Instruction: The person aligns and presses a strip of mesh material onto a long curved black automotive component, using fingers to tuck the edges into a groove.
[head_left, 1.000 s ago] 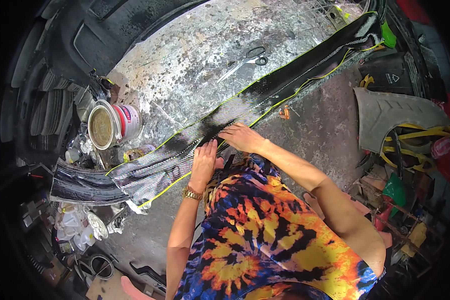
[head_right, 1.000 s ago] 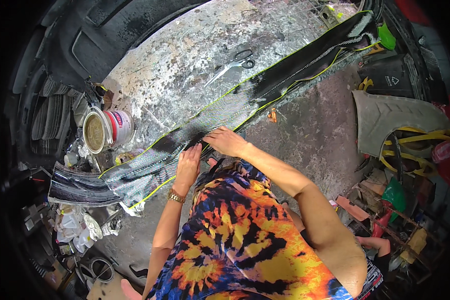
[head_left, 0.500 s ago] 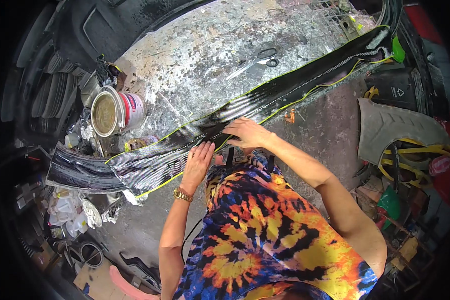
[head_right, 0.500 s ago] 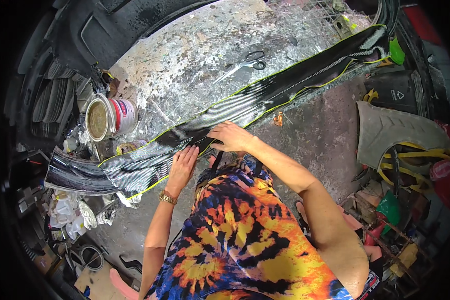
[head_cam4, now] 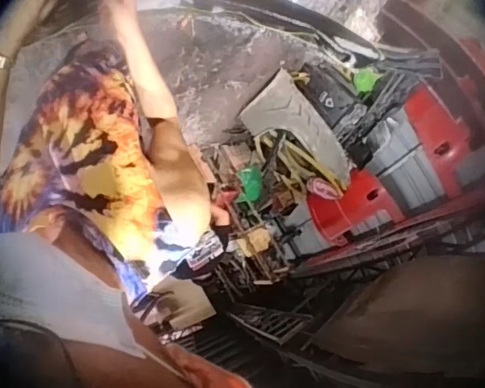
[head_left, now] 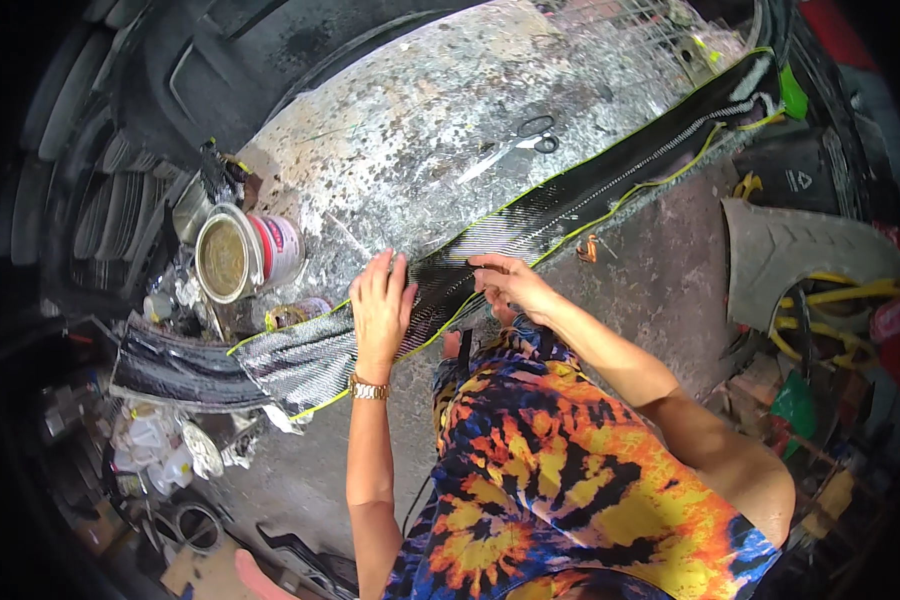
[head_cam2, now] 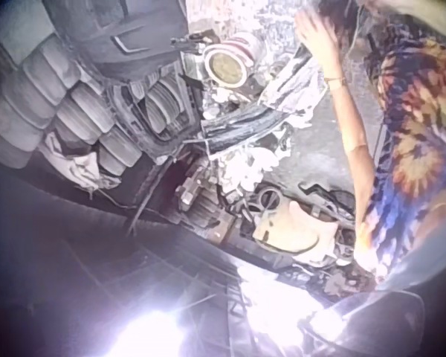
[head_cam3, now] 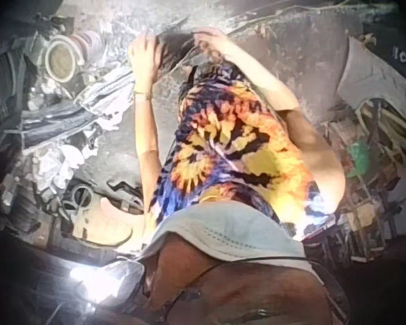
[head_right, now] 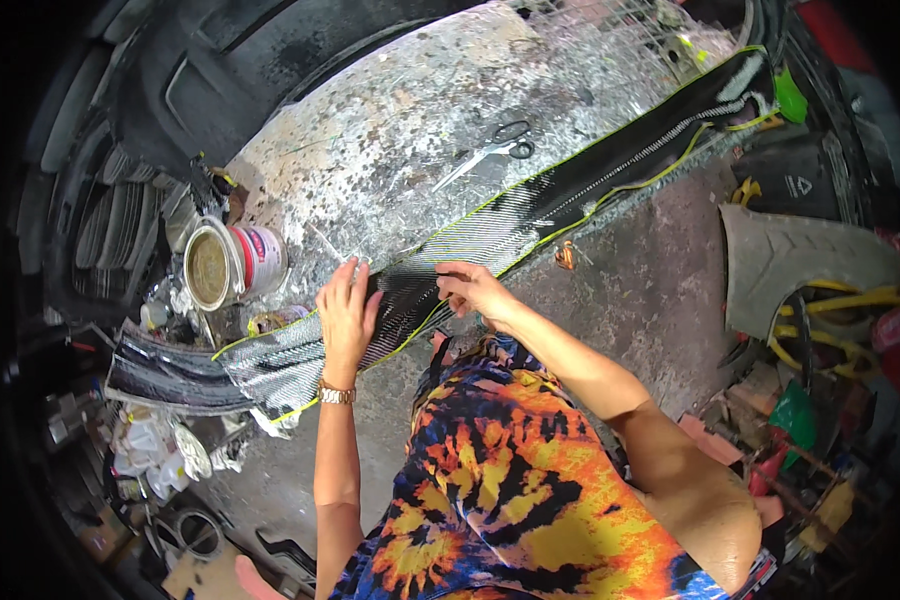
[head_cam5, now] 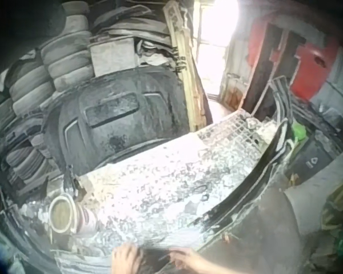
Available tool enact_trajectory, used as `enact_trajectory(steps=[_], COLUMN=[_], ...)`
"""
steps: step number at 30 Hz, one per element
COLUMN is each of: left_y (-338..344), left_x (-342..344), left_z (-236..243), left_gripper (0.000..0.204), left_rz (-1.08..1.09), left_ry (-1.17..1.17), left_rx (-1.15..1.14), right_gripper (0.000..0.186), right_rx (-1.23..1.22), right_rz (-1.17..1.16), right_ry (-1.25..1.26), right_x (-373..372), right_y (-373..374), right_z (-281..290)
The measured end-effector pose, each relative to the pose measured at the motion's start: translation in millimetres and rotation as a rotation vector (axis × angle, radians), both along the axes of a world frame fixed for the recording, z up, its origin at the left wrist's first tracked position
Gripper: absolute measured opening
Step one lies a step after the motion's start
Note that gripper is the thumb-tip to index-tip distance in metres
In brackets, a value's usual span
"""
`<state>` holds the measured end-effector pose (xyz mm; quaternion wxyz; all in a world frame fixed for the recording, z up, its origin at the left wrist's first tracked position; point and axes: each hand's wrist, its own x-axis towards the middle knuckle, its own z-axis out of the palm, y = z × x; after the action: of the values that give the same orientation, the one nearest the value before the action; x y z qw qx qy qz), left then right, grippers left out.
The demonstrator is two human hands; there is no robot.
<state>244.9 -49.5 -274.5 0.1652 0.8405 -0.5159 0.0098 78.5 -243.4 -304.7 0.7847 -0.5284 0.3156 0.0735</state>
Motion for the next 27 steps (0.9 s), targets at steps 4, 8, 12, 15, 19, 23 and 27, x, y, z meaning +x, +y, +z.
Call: enact_trajectory(steps=[4,8,12,15,19,23,27], left_y=[-45,-62,-67,-69,-63,-55,-44], left_x=[23,37,43,50,56,64,69], left_z=[14,-10,-17,-18,-21,-18,-13], left_gripper=[0.038,0.027,0.022,0.024,0.026,0.026,0.025], left_rz=[-0.041,-0.114,-0.164,-0.219,-0.254,-0.303,-0.321], left_ry=[0.247,0.361,0.329,0.367,0.376,0.326,0.300], left_rx=[0.187,0.272,0.287,0.259,0.278,0.306,0.360], right_gripper=[0.057,0.075,0.092,0.093,0.092,0.089,0.077], right_rx=[0.396,0.273,-0.114,-0.263,-0.305,-0.305,-0.554], right_rz=[-0.462,-0.794,-0.915,-0.831,-0.780,-0.687,-0.371], right_ry=[0.021,-0.089,0.033,0.135,0.130,0.138,0.182], right_x=[-7,2,33,56,74,85,81], right_y=[17,8,3,21,68,107,135], right_z=[-2,-31,-24,-26,-31,-29,-32])
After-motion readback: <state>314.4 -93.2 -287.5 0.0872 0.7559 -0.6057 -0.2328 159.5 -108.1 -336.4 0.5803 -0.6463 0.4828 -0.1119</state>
